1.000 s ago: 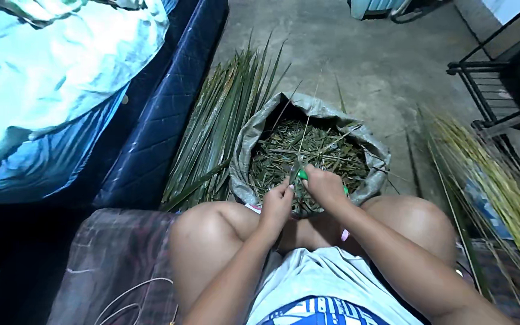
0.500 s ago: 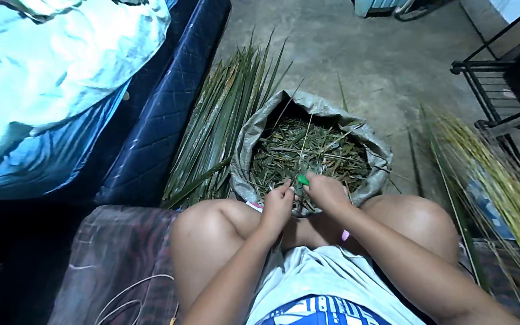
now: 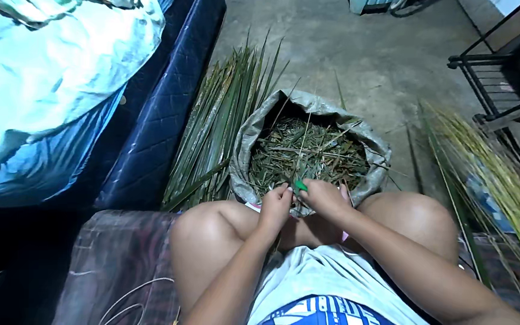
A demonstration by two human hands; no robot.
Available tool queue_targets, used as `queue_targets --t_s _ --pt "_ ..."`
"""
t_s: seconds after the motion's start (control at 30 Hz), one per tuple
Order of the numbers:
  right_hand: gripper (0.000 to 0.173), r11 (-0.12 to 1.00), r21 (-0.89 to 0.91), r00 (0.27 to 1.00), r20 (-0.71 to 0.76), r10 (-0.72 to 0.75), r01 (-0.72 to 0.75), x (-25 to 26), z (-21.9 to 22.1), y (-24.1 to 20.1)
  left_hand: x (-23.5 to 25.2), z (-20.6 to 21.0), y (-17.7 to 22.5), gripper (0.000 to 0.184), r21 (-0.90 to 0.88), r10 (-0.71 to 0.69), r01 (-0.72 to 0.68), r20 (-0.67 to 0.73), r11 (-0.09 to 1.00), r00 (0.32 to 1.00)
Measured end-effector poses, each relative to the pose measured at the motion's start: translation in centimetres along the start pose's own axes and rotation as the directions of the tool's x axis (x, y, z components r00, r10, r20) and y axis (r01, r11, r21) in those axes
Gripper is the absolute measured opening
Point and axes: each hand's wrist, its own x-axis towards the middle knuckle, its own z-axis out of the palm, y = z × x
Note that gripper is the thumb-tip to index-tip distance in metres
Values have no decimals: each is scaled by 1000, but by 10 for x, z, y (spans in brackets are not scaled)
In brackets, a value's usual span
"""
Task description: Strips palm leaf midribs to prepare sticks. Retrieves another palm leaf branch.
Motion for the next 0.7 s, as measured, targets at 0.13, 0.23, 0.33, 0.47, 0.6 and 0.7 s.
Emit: queue_targets --t_s 0.13,0.23,0.33,0.47,0.6,0.7 --pt "33 990 -119 987 -146 63 -81 25 -10 9 3 4 5 41 -5 -10 10 17 1000 1000" --pt "32 987 -131 982 -176 72 -96 26 -9 3 4 2 6 41 -1 6 -6 -11 1000 1000" --pt "32 984 -127 980 -174 99 -122 30 -8 0 4 2 5 40 21 11 -10 -13 1000 1000" --pt "35 972 5 942 -243 230 -236 45 -18 26 -2 6 1 40 58 8 -10 36 998 999" --pt "33 986 120 983 -131 128 -112 32 -27 26 -1 2 3 41 52 4 -5 31 999 1000" --pt "33 979 203 998 54 -43 31 10 -3 11 6 -3 4 35 28 0 0 -11 1000 1000"
